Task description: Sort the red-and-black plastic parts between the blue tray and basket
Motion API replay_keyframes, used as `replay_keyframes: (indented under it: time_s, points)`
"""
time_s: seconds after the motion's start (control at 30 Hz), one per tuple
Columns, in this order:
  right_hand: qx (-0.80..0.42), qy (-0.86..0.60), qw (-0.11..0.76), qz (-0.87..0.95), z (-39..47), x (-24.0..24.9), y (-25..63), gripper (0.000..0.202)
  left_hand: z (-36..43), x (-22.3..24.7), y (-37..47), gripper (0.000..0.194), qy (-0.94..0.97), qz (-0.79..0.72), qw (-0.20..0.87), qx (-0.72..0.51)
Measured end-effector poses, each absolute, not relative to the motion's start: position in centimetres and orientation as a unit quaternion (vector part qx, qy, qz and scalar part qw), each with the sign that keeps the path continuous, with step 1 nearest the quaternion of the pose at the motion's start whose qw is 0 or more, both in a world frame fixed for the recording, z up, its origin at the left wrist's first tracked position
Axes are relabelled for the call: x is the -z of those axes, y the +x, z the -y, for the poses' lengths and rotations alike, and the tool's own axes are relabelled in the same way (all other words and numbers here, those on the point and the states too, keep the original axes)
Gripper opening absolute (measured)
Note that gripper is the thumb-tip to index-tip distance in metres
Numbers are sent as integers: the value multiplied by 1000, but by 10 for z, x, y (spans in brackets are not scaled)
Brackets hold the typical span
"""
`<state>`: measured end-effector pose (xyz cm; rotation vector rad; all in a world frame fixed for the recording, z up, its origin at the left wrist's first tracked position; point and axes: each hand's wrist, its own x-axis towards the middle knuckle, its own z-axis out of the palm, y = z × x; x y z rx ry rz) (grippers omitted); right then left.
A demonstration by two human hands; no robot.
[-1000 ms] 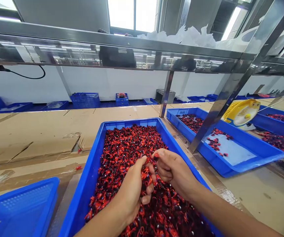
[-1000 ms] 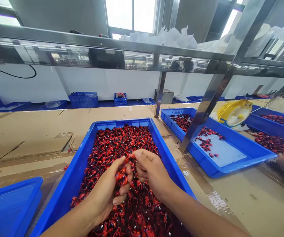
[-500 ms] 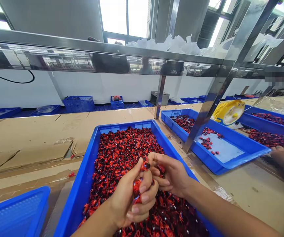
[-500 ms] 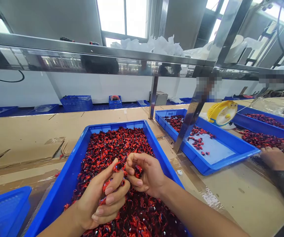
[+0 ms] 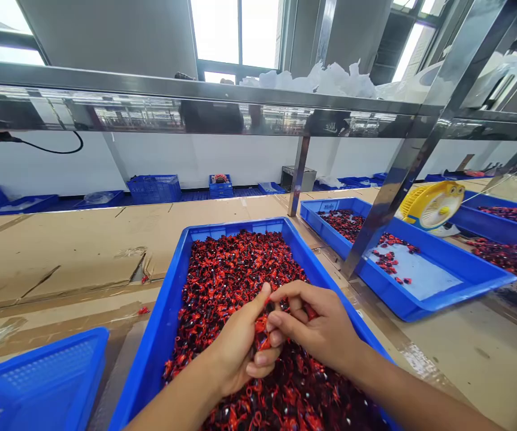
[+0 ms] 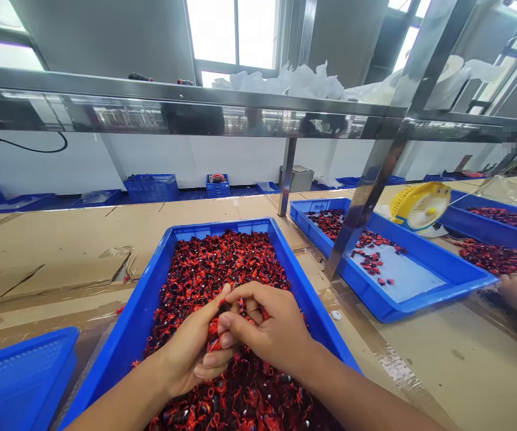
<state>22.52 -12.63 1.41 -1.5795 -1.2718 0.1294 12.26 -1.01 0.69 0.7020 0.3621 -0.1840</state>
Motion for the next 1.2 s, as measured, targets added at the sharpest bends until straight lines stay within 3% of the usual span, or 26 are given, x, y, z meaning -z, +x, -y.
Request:
replay_keyframes:
  time_s: [0.23, 0.4, 0.5, 0.6, 0.67, 0.9, 1.1, 1.2]
  points:
    - [-73, -618, 527, 579, 128, -13, 224, 31, 13, -6, 122, 51, 342, -175, 920, 75]
    - [-102, -657, 520, 537, 127, -11, 223, 29, 18, -10, 121, 50, 430, -226, 873, 47]
    - [-237, -628, 584, 456, 122, -8, 227, 19, 19, -10, 121, 47, 450, -234, 861, 47]
    - [-389, -548, 659, 338, 117, -4, 238, 28, 15, -8, 121, 36, 430, -207, 877, 58]
    - [-417, -534, 665, 314, 113, -2, 248, 31, 13, -7, 121, 26, 432, -190, 880, 54]
    - [-334, -584, 639, 373, 109, -2, 251, 22, 13, -10, 123, 30, 473, -203, 856, -50]
    - [-168, -672, 502, 517, 115, -5, 244, 30, 12, -8, 124, 41, 609, -205, 760, -98]
    - [-169, -668, 502, 522, 115, -5, 244, 27, 11, -5, 125, 41, 619, -181, 757, -104]
